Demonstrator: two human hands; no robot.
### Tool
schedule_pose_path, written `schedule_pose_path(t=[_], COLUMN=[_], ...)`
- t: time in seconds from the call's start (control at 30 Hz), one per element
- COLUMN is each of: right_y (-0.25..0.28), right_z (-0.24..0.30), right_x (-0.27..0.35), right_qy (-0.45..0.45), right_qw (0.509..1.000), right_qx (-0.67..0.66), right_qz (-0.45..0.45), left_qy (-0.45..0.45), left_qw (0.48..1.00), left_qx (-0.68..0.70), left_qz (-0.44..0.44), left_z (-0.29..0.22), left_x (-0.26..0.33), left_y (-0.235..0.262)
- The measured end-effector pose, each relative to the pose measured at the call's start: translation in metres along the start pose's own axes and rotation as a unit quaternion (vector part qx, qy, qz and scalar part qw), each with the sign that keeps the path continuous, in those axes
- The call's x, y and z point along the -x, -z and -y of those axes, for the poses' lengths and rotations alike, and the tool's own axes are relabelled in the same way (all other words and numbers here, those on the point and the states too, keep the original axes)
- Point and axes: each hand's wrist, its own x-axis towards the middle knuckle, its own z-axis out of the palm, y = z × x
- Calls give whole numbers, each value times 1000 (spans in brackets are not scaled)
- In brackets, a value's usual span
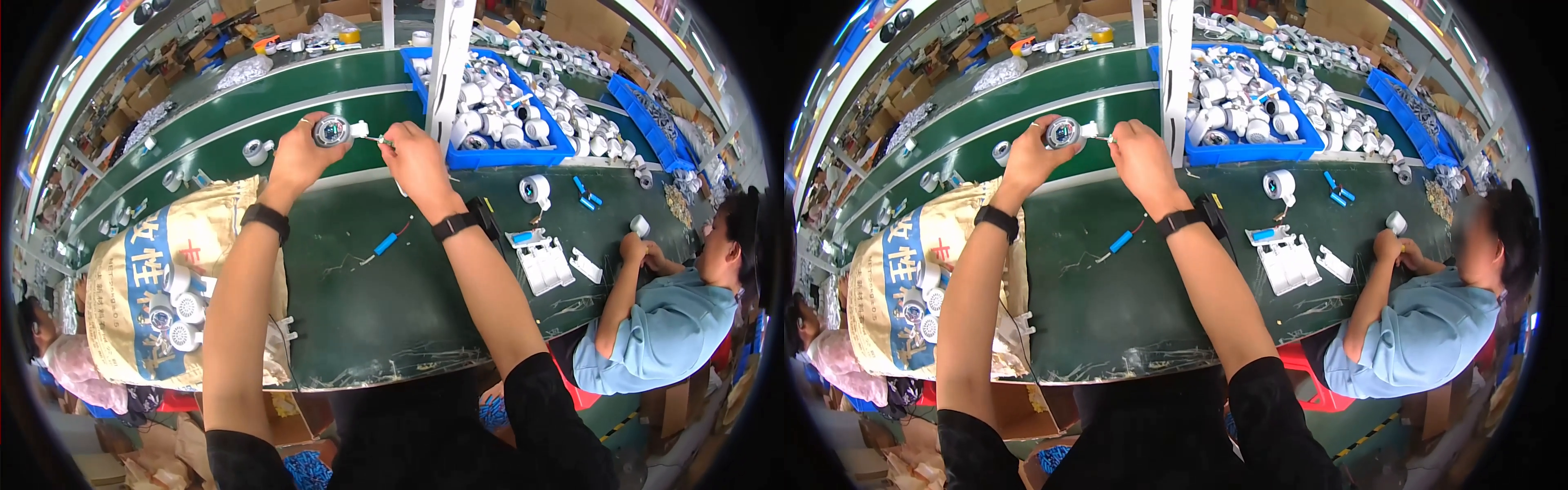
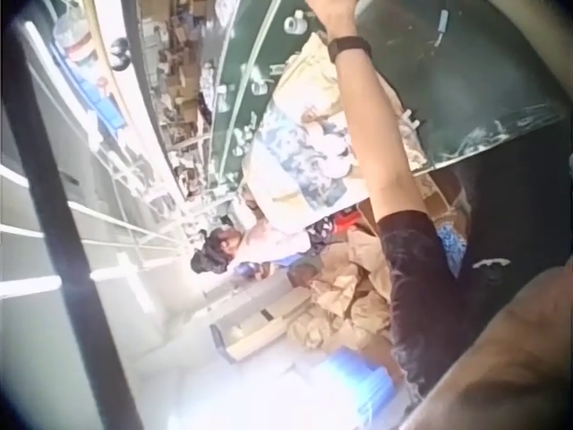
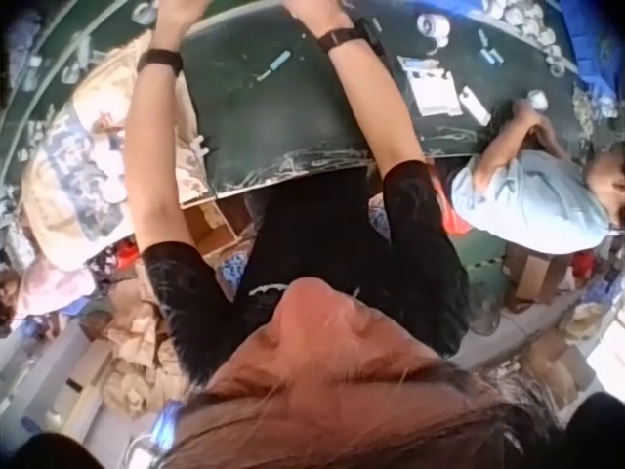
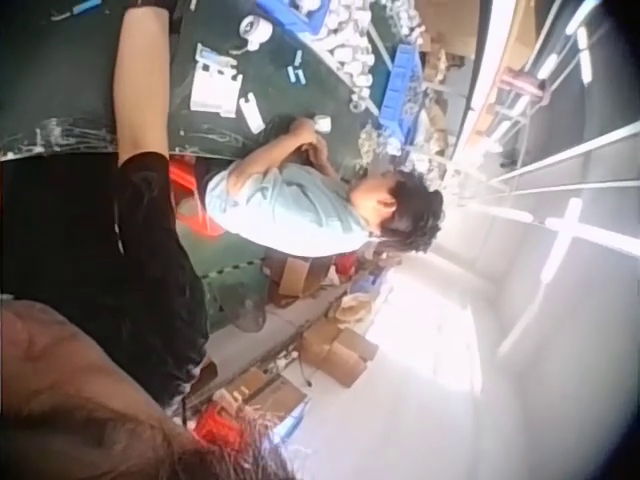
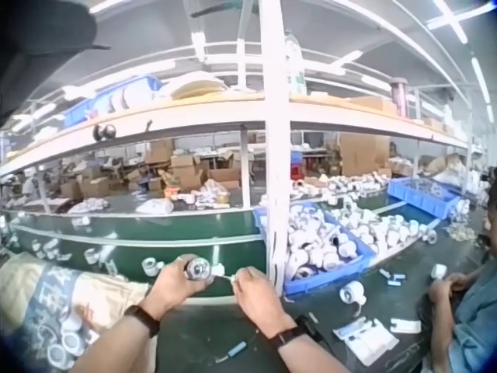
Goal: The person assembles electronic components by hand, inserting batteries into plastic housings and peeling adhesive backing from light panels to press them into place. They then connect the wiring, snap the housing pieces together, and place the completed units into a cardboard box.
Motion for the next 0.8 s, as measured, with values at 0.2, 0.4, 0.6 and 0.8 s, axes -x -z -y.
schedule_pose_path(t=[0.2, 0.4, 0.6, 0.8], right_y=[-70, -130, -181, -205], right_z=[-32, -49, -60, -62], right_x=[-41, -52, -59, -56], right_qy=[73, 53, 24, 4], right_qw=[986, 976, 980, 980], right_qx=[140, 171, 123, 123], right_qz=[62, 122, 155, 154], left_qy=[47, 104, 148, 175], left_qw=[998, 994, 987, 982], left_qx=[-39, -24, -48, -49], left_qz=[34, 35, 26, 41], left_z=[47, 118, 166, 173], left_x=[-54, -72, -78, -83], left_y=[-18, -55, -62, -58])
